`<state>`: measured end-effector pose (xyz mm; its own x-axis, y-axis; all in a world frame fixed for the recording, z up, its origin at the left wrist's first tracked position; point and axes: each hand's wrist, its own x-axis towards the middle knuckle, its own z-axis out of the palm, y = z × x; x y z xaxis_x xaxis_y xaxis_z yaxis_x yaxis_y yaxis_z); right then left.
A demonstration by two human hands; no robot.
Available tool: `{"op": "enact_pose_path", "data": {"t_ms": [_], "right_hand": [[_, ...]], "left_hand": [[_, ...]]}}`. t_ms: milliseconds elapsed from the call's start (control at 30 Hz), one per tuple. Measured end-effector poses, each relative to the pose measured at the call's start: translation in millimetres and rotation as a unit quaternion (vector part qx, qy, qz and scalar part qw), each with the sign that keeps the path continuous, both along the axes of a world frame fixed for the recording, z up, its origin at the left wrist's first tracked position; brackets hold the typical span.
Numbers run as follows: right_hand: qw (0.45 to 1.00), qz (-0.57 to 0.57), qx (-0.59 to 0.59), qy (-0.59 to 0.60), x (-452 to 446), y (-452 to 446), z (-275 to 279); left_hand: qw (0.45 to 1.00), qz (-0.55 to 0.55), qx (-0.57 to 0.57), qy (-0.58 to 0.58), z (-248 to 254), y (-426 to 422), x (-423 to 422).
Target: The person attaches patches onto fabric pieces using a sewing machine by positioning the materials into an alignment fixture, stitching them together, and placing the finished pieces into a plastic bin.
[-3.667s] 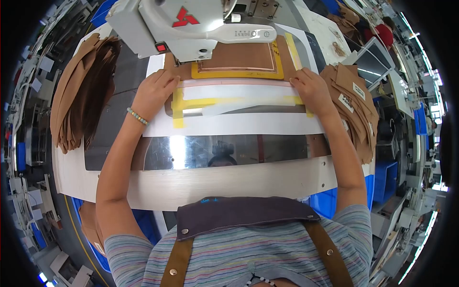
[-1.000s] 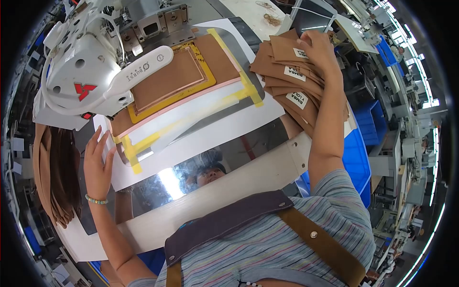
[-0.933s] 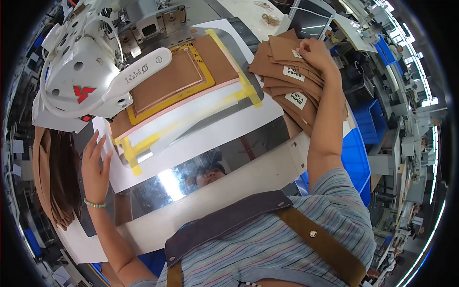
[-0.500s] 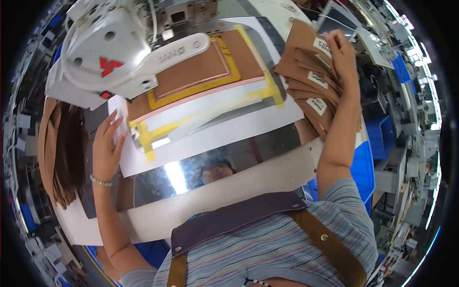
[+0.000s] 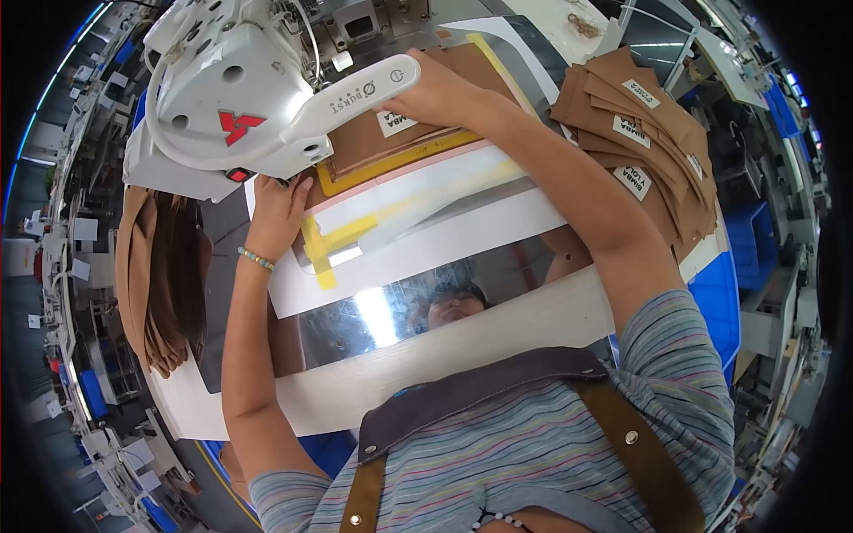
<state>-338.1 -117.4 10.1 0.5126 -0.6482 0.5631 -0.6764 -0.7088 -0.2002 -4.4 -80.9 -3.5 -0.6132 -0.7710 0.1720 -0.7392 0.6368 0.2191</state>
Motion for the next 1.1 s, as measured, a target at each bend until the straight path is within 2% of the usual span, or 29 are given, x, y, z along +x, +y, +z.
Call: {"op": "enact_pose_path", "data": {"t_ms": [33,167,233,333,367,433,533,567,667,867,967,1033,1100], "right_hand": [[1.0,0.009,0.006,-0.027,4.9,-1.1,-2.2],[0.999,0.016,0.04,0.025,15.7,-2.8,-3.6],[0.999,0.004,0.022,0.047,17.5,-3.9,-3.4],[0.995,0.005,0.086,0.051,18.5,9.7,7.1],[0.996,0.039,0.076,0.017,20.6,13.6,2.1],[0.991,0.105,0.056,-0.054,28.4,18.6,-18.1],[0.991,0.134,-0.014,0.0,35.6,18.5,-33.8],[0.99,0.138,-0.003,-0.007,35.8,19.2,-36.9],[0.989,0.15,0.016,-0.013,36.4,28.5,-28.2],[0.989,0.15,-0.013,0.01,35.2,29.0,-31.1],[0.99,0.14,-0.006,0.002,36.7,26.4,-36.4],[0.993,0.112,-0.007,-0.031,43.4,23.1,-40.1],[0.994,0.106,0.015,-0.004,41.1,25.1,-40.7]], "left_hand": [[1.0,-0.01,-0.011,0.016,-1.0,-0.2,-1.9],[0.997,-0.031,-0.029,0.059,-13.9,-8.9,-1.9],[0.996,-0.046,0.024,0.077,-23.0,-21.4,-1.3],[0.993,-0.082,0.023,0.079,-20.1,-26.2,-5.4],[0.992,-0.096,0.009,0.076,-16.3,-26.0,-8.7],[0.987,-0.092,0.058,0.122,-5.3,-22.3,-16.7],[0.979,-0.091,0.082,0.161,-4.2,-28.2,-17.5],[0.978,-0.092,0.081,0.169,-7.0,-33.0,-14.6],[0.989,-0.076,0.044,0.121,-24.9,-56.7,-5.1],[0.99,-0.109,-0.087,0.021,-2.3,-47.9,-33.9],[0.991,-0.097,-0.079,0.051,-3.3,-45.2,-33.2],[0.996,-0.082,-0.022,0.037,-3.2,-47.7,-29.2],[0.997,-0.075,-0.005,0.033,-4.3,-50.2,-29.3]]}}
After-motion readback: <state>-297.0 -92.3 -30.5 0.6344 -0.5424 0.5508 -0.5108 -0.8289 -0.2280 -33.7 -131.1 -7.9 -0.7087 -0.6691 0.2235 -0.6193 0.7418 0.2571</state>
